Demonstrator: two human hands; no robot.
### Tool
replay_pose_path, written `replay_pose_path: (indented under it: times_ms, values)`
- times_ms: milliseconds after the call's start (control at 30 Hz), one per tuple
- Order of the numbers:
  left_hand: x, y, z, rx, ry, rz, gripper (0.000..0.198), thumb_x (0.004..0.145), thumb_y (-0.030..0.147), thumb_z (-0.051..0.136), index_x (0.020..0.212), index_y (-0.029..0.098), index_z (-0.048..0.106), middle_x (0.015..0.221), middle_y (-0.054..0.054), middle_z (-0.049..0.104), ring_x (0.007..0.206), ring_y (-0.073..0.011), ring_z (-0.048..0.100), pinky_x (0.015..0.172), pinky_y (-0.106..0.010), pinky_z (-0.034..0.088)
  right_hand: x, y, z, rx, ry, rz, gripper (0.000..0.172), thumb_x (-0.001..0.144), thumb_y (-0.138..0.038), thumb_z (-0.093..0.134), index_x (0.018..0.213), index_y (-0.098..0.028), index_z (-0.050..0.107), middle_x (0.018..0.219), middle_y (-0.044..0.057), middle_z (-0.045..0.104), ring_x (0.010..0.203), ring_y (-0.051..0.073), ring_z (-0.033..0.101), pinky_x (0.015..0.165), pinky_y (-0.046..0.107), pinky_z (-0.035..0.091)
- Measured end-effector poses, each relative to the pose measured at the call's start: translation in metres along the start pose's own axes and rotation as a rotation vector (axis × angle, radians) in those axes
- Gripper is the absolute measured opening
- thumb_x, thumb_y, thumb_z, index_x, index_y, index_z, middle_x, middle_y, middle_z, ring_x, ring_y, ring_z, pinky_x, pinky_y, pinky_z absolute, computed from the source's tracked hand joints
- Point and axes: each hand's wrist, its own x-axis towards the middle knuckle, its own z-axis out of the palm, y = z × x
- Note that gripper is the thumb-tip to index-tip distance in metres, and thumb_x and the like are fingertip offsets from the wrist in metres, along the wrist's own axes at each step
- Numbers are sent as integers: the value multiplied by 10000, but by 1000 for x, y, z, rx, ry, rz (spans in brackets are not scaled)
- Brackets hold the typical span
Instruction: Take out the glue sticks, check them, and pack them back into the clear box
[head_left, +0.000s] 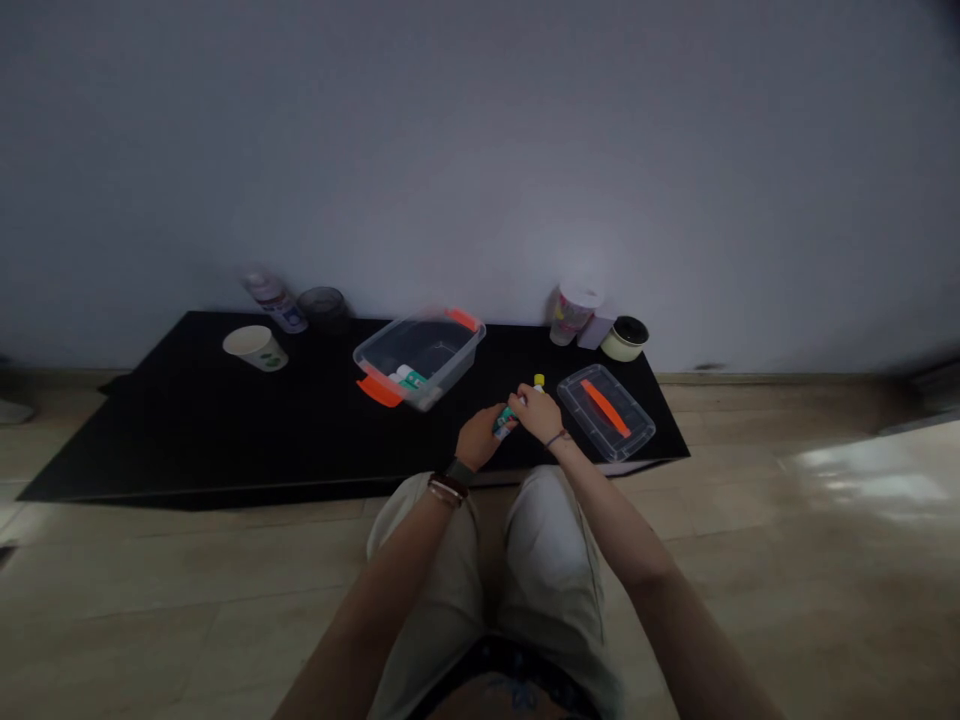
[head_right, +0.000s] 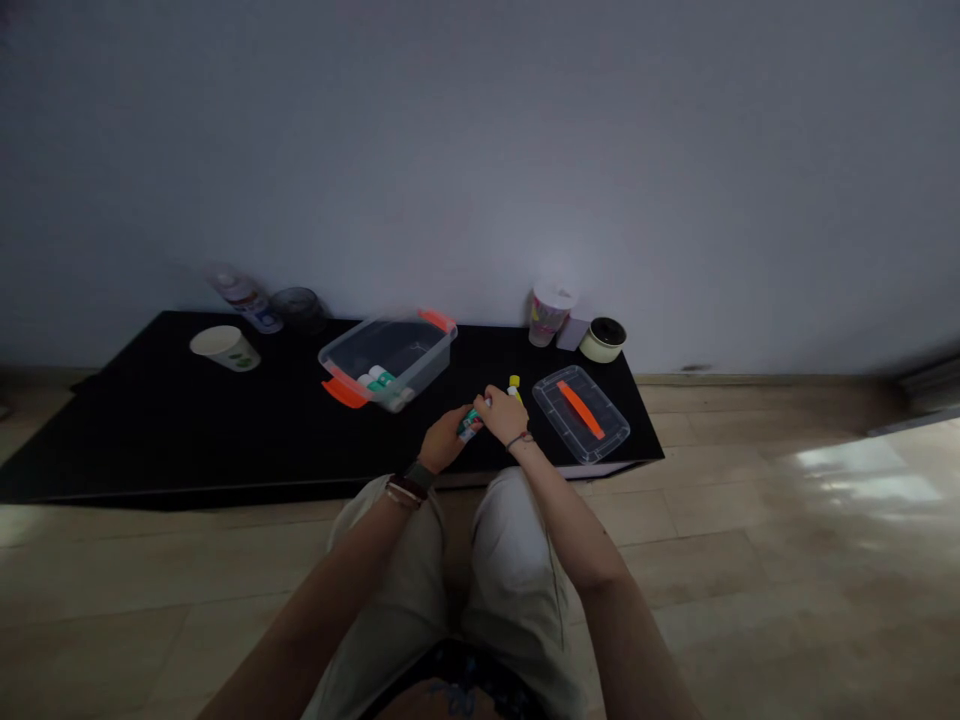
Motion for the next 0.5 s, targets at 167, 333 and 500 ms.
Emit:
replay_pose_path:
  times_ms: [167,333,500]
  values:
    - [-1,2,-8,-45,147,50,307,921,334,587,1186,188,642,1141,-113,628,1087,-246,603,991,-373,479,-2,6,10,337,55,-164,329,959,-541,452,867,-237,535,709,-12,542,672,152,528,633,250,367]
    - [5,5,-44,-66,286,45,264,914,320,588,1120,169,656,1058,-109,634,1024,-242,601,963,-378,479,-11,13,41,688,-9,-140,468,1021,-557,169,965,-230,500,695,0,502,629,159,512,608,269,423]
    - [47,-1,-111,-196,512,-70,288,891,362,599,1102,167,627,992,-79,647,912,-209,622,861,-348,512,-24,14,71,652,-154,-138,434,1031,-502,199,976,-219,522,670,-22,497,616,145,527,629,253,419]
